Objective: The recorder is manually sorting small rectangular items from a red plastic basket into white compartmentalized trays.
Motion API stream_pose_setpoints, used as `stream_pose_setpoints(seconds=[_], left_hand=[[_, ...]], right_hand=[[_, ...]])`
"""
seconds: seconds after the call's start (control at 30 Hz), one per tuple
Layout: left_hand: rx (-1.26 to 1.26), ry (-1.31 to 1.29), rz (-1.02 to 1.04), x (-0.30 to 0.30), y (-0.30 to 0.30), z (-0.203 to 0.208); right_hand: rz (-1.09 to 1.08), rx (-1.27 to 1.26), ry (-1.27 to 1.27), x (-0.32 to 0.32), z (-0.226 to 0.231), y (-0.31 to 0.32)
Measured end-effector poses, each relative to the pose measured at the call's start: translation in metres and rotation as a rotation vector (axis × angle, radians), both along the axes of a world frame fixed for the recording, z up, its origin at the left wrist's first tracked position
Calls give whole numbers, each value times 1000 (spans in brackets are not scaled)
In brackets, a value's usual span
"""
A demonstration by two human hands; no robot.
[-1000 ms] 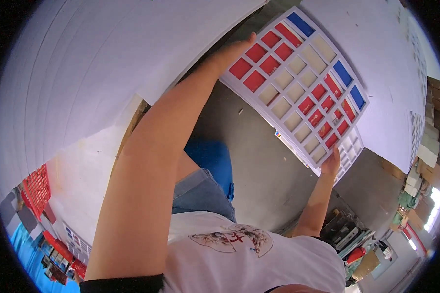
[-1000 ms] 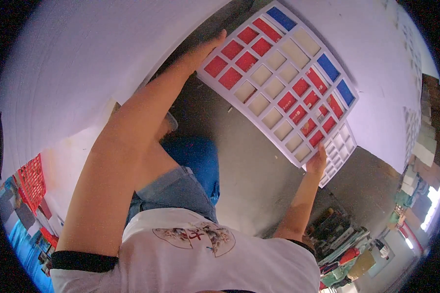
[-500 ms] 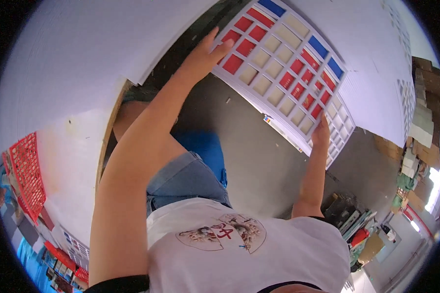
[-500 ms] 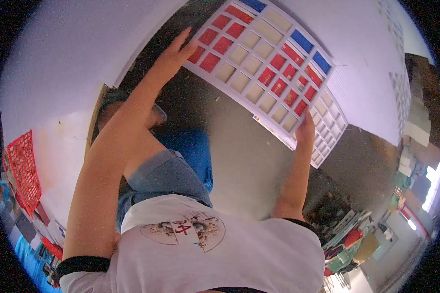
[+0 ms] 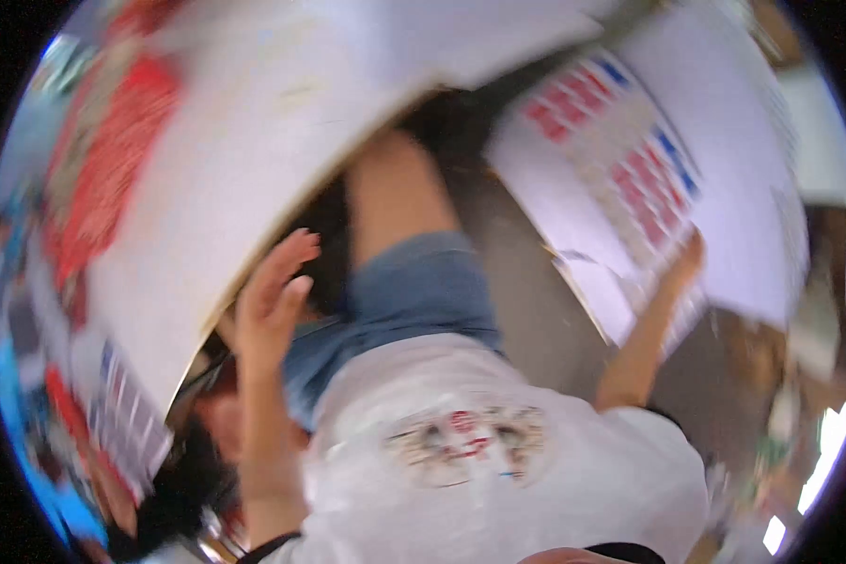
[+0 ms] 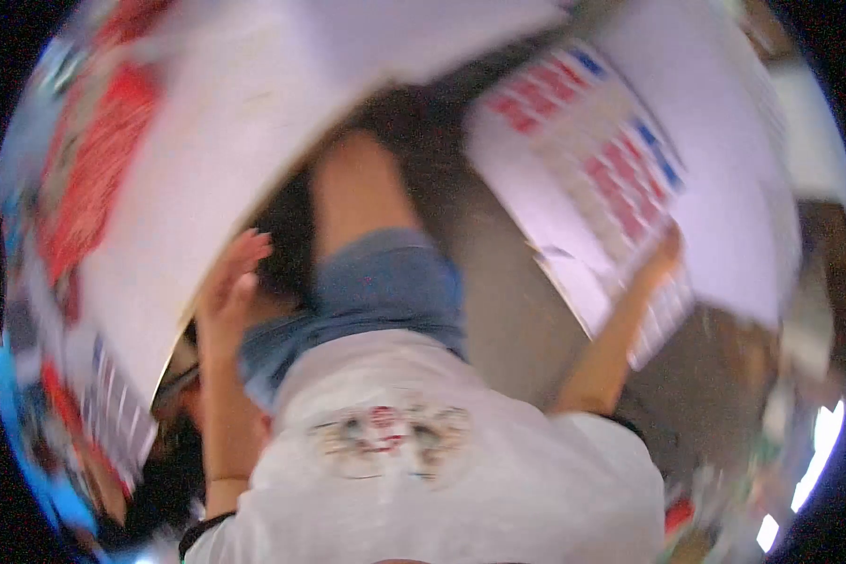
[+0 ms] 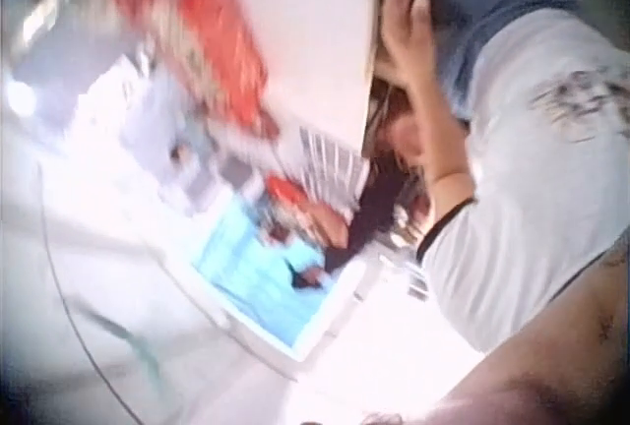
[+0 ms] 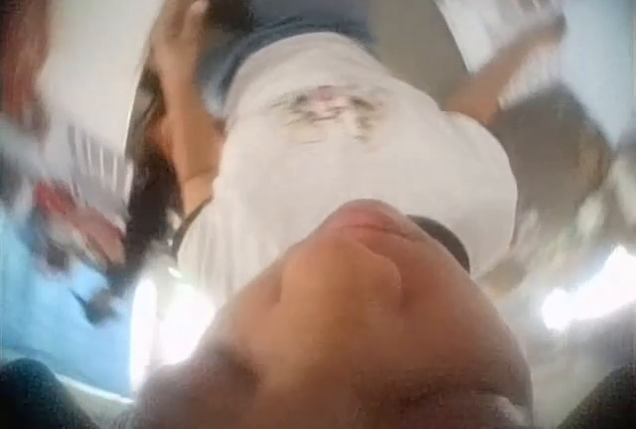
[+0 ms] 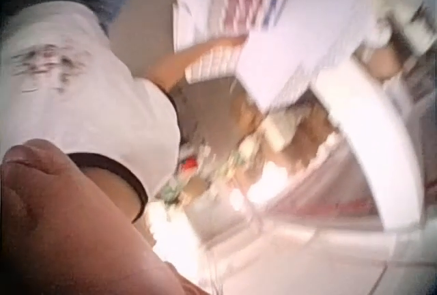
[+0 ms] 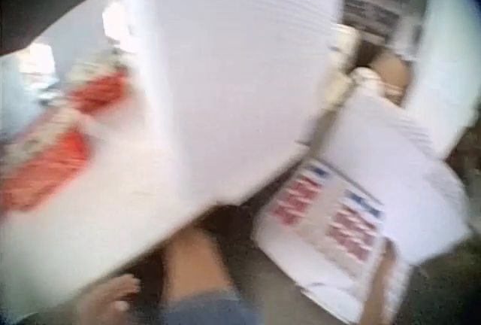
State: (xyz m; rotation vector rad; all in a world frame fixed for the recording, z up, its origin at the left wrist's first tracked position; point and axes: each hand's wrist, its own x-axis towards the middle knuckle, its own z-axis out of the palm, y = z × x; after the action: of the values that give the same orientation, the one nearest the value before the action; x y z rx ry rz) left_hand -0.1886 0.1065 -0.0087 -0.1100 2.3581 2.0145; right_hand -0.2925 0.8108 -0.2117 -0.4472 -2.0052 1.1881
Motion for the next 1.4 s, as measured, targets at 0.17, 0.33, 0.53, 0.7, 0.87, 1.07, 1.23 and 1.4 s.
stream_pose_setpoints(seconds=[0.17, 0.33, 0.53, 0.7, 0.87, 1.07, 1.23, 1.4], left_hand=[[-42, 289, 1083, 100, -69, -14], [-569, 300, 1721, 239, -238, -40], [-1193, -824, 2310, 355, -337, -112], [431, 219, 2022, 435, -370, -167], [183, 342, 1687, 374, -279, -91], [610, 403, 1571, 339, -201, -109], [721, 314, 1548, 272, -141, -69], [955, 291, 1379, 243, -113, -59]], right_hand=[[441, -58, -205, -47, 125, -246], [1253, 658, 39, -12, 188, -472], [1716, 554, 45, -34, 235, -619], [1607, 693, 545, -114, 268, -745], [1581, 771, 377, -215, 318, -911], [1288, 1186, -122, -375, 280, -1043], [1126, 1356, -218, -314, 272, -1076], [1052, 1360, -205, -322, 264, -1084]])
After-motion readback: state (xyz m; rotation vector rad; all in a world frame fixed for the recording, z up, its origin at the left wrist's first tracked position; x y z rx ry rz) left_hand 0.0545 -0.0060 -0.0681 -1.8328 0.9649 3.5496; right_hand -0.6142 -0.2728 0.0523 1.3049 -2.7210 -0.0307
